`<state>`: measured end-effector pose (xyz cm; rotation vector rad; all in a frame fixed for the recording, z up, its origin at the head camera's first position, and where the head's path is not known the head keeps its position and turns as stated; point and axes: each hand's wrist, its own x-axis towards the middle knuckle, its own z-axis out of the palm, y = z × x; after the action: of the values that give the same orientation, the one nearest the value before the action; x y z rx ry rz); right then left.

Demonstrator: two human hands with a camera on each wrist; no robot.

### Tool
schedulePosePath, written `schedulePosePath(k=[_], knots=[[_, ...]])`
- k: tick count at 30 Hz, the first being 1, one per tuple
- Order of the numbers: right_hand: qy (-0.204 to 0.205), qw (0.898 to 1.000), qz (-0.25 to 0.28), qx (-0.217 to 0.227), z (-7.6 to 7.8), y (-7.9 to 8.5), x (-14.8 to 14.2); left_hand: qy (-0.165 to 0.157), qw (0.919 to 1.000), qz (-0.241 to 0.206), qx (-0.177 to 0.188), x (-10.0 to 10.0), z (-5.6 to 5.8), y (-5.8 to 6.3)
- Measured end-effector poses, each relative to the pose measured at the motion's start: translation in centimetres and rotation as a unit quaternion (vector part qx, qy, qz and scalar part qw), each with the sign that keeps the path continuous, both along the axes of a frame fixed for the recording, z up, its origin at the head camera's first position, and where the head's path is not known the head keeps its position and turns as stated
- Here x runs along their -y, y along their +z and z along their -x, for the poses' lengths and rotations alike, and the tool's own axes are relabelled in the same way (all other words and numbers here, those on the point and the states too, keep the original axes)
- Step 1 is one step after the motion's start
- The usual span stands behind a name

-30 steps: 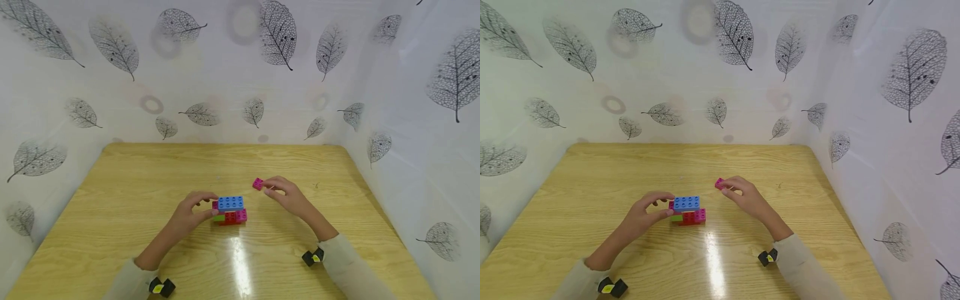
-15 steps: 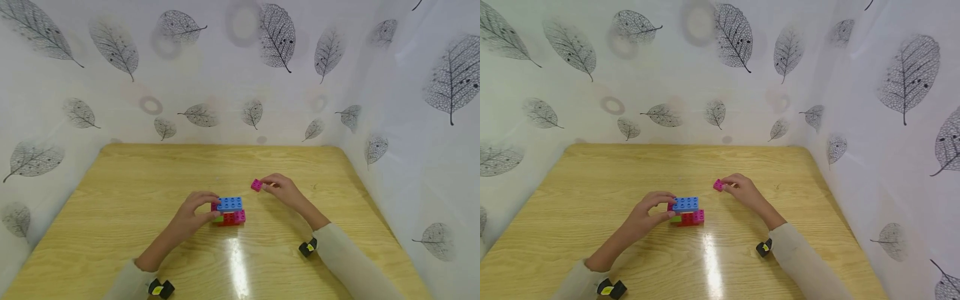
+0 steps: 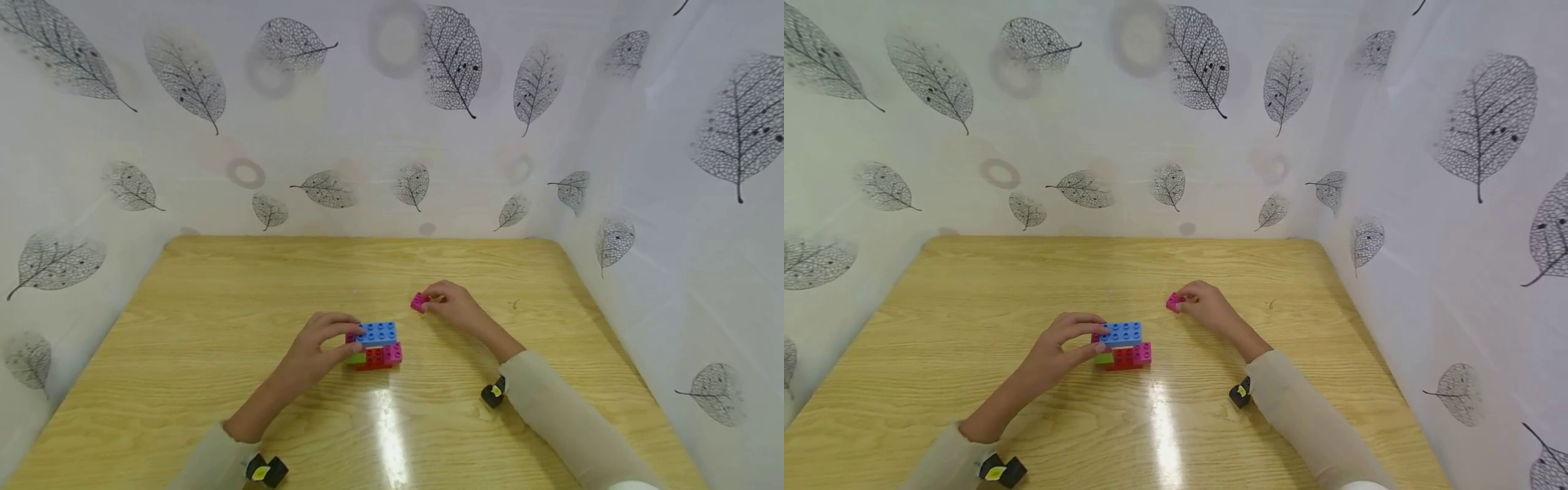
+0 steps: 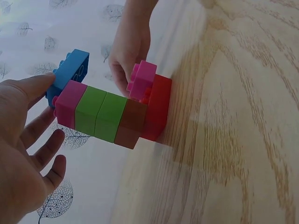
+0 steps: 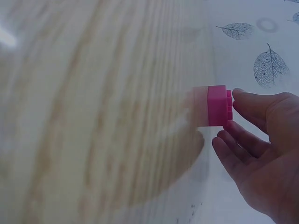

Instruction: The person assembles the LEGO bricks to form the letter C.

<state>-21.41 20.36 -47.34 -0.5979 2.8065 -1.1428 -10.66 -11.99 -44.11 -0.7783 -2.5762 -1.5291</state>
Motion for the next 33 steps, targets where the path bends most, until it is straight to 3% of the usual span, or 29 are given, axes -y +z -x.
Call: schedulePosePath(k=[7,13,24,33], knots=[[-0.012,0.998,-0.008,0.059,0.1,0.1,0.6,0.005,0.9999,-0.009,0.008,-0.2,0.0,0.0],[-0.02,0.997,-0.012,0.074,0.3,-0.1,0.9,0.011,0.9993,-0.028,0.023,-0.3,0.0,-0.1],[0.0,0.998,-0.037,0.057,0.5,-0.4,1.2,0.018,0.998,-0.042,0.044,-0.3,0.0,-0.3],[0.033,0.999,0.012,0.03,-1.5,0.4,1.6,0.024,0.9962,-0.058,0.06,-0.4,0.0,-0.8]])
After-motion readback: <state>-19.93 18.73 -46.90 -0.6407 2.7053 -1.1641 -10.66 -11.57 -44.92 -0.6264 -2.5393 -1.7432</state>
